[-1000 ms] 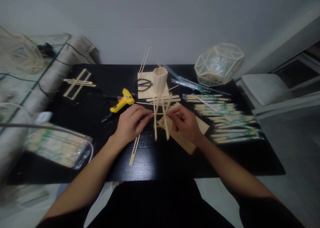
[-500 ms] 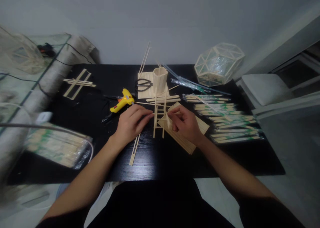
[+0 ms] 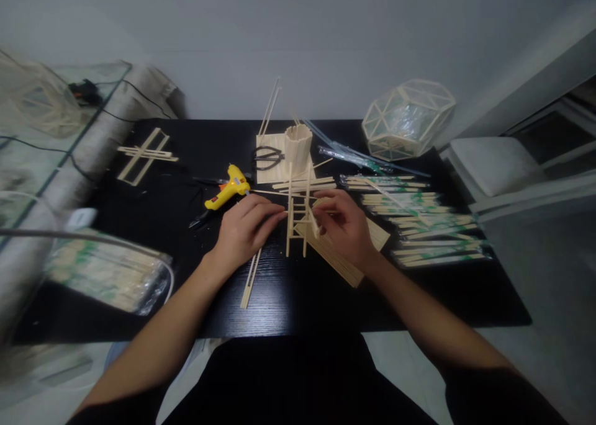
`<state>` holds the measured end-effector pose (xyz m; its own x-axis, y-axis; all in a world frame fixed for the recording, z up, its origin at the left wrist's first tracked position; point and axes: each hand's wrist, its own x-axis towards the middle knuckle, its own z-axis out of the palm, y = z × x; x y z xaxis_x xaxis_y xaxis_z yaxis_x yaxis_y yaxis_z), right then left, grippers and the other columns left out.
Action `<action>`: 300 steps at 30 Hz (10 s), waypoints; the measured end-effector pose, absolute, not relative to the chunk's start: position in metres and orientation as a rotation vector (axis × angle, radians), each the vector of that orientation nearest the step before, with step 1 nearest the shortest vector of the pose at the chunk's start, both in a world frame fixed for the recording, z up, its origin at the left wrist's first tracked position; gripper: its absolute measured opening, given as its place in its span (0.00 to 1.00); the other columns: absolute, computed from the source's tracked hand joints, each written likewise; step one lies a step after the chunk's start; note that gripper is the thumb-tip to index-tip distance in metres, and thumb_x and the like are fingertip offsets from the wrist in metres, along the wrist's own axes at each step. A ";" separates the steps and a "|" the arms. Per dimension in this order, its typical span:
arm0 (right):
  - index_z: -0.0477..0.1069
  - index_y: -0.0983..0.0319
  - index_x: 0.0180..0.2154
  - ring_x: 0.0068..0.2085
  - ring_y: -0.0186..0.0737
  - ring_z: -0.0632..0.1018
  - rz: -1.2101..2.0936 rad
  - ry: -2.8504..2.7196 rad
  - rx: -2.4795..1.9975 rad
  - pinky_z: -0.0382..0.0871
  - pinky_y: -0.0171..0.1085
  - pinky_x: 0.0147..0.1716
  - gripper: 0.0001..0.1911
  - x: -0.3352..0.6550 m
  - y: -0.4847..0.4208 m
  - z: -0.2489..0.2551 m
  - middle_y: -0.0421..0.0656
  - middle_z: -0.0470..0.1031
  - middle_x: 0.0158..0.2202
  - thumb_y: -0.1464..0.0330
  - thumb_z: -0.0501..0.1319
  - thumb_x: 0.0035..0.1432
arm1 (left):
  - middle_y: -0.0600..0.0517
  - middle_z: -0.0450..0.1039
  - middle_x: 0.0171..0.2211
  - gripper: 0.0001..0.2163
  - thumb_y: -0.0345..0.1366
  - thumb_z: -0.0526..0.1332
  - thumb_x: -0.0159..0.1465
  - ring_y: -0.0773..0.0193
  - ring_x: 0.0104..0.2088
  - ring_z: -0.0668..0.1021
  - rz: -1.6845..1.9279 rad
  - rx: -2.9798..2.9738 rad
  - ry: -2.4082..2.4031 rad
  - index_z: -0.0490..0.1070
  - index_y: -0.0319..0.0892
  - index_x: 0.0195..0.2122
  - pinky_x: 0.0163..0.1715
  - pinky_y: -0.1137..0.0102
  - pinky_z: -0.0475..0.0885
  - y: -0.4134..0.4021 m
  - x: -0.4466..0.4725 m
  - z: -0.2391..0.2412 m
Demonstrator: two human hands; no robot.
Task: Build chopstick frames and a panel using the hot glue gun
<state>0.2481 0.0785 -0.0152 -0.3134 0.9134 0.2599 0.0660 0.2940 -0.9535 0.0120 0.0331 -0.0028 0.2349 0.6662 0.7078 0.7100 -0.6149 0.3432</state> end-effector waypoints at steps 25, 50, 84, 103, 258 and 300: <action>0.68 0.57 0.37 0.16 0.30 0.67 1.384 -1.631 -0.904 0.58 0.30 0.17 0.20 0.250 0.077 -0.012 0.29 0.65 0.15 0.49 0.64 0.70 | 0.48 0.80 0.39 0.04 0.29 0.65 0.72 0.65 0.39 0.82 -1.330 -2.450 -1.373 0.78 0.39 0.46 0.42 0.70 0.79 0.032 0.013 -0.004; 0.68 0.57 0.36 0.16 0.30 0.67 1.383 -1.617 -0.901 0.60 0.30 0.17 0.21 0.249 0.077 -0.012 0.29 0.65 0.15 0.47 0.65 0.68 | 0.48 0.80 0.38 0.05 0.28 0.67 0.71 0.66 0.38 0.81 -1.337 -2.443 -1.369 0.78 0.39 0.46 0.41 0.70 0.78 0.033 0.012 -0.005; 0.70 0.58 0.36 0.18 0.30 0.70 1.409 -1.590 -0.924 0.64 0.31 0.19 0.20 0.249 0.079 -0.016 0.32 0.69 0.19 0.49 0.67 0.68 | 0.49 0.80 0.37 0.04 0.30 0.67 0.70 0.65 0.37 0.82 -1.355 -2.426 -1.364 0.79 0.40 0.45 0.39 0.70 0.78 0.033 0.014 -0.002; 0.67 0.56 0.37 0.11 0.29 0.63 1.553 -1.535 -0.936 0.54 0.28 0.12 0.21 0.249 0.079 -0.014 0.27 0.63 0.12 0.47 0.66 0.68 | 0.49 0.80 0.38 0.04 0.29 0.66 0.71 0.65 0.37 0.81 -1.335 -2.435 -1.365 0.78 0.40 0.46 0.40 0.70 0.78 0.033 0.013 -0.003; 0.80 0.60 0.37 0.28 0.30 0.83 1.304 -1.547 -0.906 0.77 0.30 0.21 0.13 0.249 0.081 -0.024 0.48 0.79 0.62 0.57 0.72 0.65 | 0.49 0.80 0.38 0.04 0.29 0.68 0.70 0.66 0.37 0.81 -1.333 -2.439 -1.375 0.79 0.38 0.45 0.41 0.71 0.78 0.033 0.013 -0.005; 0.69 0.58 0.34 0.17 0.30 0.69 1.376 -1.633 -0.908 0.62 0.30 0.19 0.20 0.250 0.078 -0.012 0.30 0.68 0.16 0.50 0.67 0.68 | 0.49 0.80 0.38 0.04 0.29 0.64 0.73 0.65 0.39 0.82 -1.364 -2.462 -1.407 0.78 0.40 0.46 0.41 0.70 0.78 0.033 0.013 -0.006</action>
